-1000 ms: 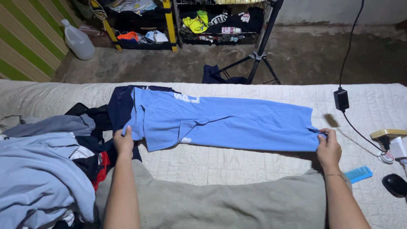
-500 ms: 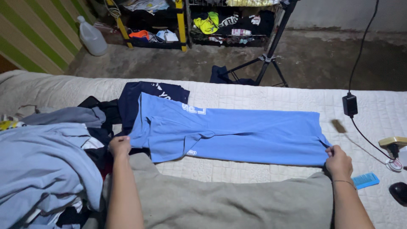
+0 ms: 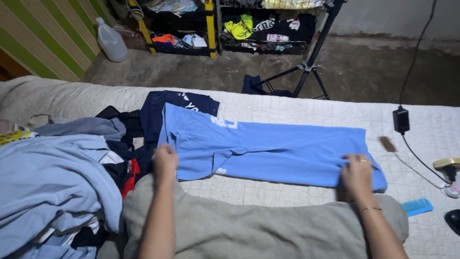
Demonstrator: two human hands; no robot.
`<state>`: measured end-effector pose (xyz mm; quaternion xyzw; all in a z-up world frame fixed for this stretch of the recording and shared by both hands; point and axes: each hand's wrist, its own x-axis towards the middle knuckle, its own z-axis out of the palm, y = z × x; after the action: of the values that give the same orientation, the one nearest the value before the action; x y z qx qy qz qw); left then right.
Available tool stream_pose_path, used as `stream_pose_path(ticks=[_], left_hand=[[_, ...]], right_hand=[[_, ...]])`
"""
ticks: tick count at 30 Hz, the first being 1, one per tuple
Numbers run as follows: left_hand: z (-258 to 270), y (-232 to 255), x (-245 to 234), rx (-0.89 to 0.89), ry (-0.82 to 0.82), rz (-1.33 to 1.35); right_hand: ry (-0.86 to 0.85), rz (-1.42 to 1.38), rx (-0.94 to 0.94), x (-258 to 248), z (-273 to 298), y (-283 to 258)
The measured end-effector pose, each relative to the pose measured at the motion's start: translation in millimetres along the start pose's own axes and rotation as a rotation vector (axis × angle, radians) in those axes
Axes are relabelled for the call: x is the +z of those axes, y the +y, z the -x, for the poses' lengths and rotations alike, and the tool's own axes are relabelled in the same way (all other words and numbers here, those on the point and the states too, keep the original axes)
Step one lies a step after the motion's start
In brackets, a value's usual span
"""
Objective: The person folds a dark blue pair of shorts, then a light blue t-shirt, and finally a light grey hoodie on a bed. Each item is smoothed, folded into a compact rectangle, and placed in a growing stack.
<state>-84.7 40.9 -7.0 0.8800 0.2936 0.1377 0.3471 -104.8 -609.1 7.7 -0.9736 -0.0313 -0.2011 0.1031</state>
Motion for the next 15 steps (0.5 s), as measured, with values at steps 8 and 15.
stream_pose_path(ticks=[8,15], left_hand=[[-7,-24,39,0.144,-0.071,-0.049],[-24,-30,44,-0.111,-0.301,0.179]], right_hand=[[-0.223,-0.527,-0.046,59,-10,-170],[-0.810,-1.390,0.833,75,-34,-310]])
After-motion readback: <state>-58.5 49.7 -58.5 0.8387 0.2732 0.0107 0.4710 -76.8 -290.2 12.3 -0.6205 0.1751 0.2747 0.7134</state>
